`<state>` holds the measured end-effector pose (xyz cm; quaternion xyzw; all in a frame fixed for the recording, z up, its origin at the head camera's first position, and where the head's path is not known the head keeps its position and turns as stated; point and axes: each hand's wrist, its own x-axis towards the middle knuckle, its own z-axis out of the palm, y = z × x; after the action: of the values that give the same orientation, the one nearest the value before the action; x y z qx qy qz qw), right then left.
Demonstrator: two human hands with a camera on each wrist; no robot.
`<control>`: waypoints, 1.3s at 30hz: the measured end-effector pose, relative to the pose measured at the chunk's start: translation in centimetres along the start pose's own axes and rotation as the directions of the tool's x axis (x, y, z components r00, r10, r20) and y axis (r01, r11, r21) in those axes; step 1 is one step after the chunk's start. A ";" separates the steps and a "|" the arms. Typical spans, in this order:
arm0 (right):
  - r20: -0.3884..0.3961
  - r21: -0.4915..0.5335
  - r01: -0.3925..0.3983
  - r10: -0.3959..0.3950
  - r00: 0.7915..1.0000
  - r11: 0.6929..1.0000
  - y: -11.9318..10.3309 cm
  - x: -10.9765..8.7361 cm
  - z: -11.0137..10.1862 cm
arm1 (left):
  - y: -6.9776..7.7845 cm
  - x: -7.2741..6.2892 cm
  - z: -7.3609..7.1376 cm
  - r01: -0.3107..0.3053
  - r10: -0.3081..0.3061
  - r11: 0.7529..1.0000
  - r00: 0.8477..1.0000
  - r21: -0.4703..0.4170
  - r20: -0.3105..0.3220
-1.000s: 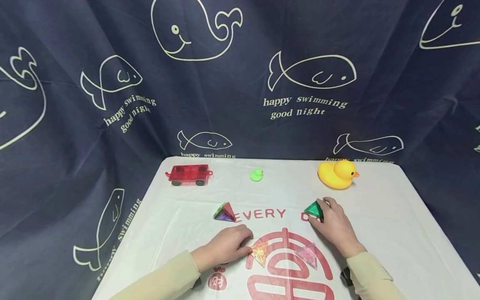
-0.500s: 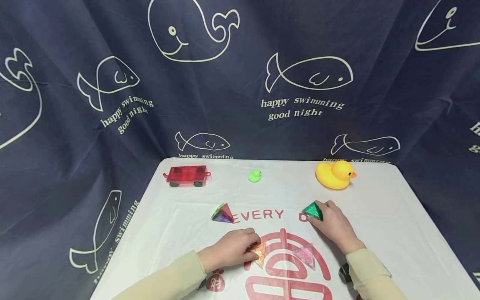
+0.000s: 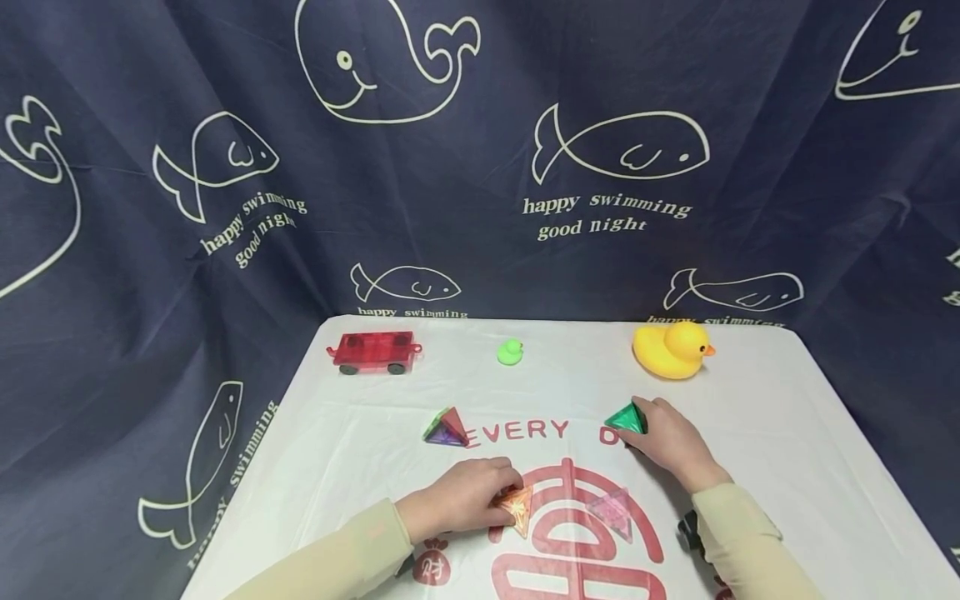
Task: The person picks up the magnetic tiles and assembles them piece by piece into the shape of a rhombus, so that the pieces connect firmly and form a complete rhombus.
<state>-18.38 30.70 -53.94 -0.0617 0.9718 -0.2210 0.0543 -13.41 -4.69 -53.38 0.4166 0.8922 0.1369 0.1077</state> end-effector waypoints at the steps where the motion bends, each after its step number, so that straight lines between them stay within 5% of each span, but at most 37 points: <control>1: 0.003 0.002 0.006 -0.006 1.000 1.000 0.0 0.1 -0.1 | 0.0 0.0 0.0 -0.005 0.005 1.000 1.000 0.001 0.005; 16: 0.025 0.017 -0.008 0.008 1.000 1.000 0.0 0.5 -0.7 | -0.1 0.1 -0.2 -0.027 0.026 0.999 0.999 0.026 0.027; 39: 0.009 0.024 0.032 -0.032 0.999 0.999 -0.1 0.3 -0.6 | -0.4 0.0 0.6 0.066 -0.072 0.997 0.989 -0.045 -0.131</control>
<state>-18.74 30.81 -53.41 -0.0778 0.9677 -0.2330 0.0560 -13.54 -4.81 -54.04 0.3733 0.9083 0.1785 0.0612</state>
